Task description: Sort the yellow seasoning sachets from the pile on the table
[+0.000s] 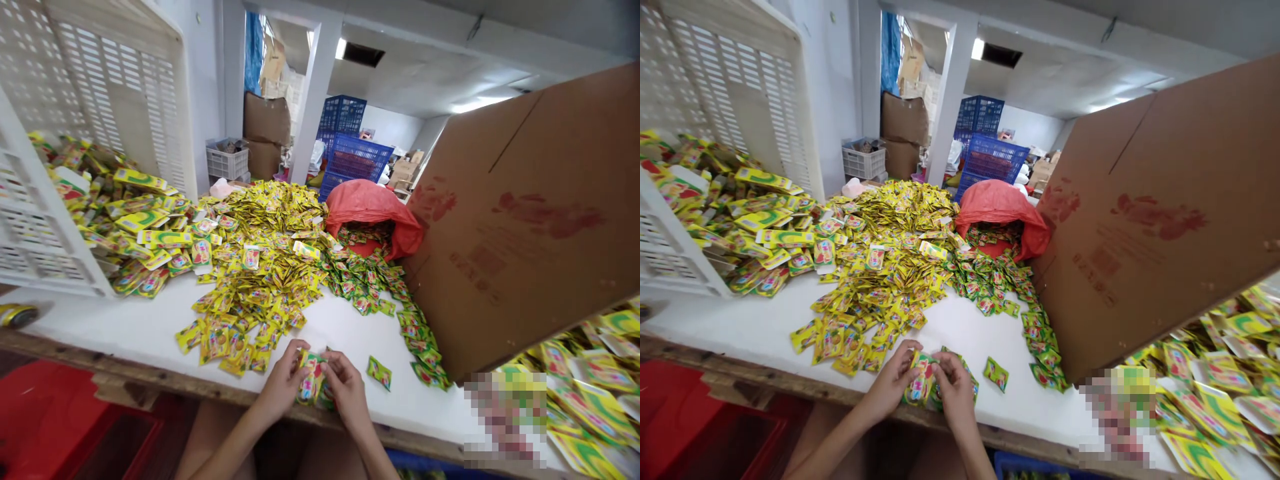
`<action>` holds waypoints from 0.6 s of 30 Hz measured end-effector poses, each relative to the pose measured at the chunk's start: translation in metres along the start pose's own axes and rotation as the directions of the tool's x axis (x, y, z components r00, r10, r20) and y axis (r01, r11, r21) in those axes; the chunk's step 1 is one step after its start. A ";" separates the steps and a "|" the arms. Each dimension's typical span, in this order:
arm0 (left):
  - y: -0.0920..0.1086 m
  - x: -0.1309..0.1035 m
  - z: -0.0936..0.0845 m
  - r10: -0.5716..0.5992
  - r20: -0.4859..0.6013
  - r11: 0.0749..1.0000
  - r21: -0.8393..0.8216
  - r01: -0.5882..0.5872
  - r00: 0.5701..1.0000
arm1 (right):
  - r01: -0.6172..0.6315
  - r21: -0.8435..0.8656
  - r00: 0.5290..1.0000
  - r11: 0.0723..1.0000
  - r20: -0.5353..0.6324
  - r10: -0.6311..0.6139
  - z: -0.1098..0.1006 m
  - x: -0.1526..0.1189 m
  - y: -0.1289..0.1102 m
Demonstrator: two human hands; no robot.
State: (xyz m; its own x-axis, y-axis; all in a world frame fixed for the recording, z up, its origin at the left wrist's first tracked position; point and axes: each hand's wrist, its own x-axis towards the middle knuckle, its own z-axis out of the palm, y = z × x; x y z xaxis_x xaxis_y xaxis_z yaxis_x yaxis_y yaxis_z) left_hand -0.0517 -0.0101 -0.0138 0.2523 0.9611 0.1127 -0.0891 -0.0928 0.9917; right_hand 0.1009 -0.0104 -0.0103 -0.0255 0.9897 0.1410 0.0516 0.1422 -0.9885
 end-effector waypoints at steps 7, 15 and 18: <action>0.010 0.002 -0.007 0.146 -0.071 0.962 0.242 -0.125 0.987 | 0.020 -0.189 0.997 0.982 0.072 -0.007 0.000 0.012 -0.005; 0.027 -0.005 -0.002 0.157 -0.082 0.957 0.259 -0.131 0.984 | 0.206 -0.344 0.978 0.916 0.097 -0.184 0.001 -0.002 -0.022; 0.028 -0.003 0.000 0.151 -0.139 0.962 0.251 -0.112 0.979 | 0.205 -0.365 0.979 0.908 0.093 -0.184 0.001 -0.004 -0.027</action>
State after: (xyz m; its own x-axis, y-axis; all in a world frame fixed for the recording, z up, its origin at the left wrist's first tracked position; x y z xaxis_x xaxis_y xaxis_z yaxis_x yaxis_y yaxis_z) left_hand -0.0548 -0.0158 0.0137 0.0992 0.9629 0.2510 0.1274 -0.2624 0.9565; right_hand 0.0981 -0.0187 0.0157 -0.1270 0.9408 0.3144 0.4060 0.3385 -0.8489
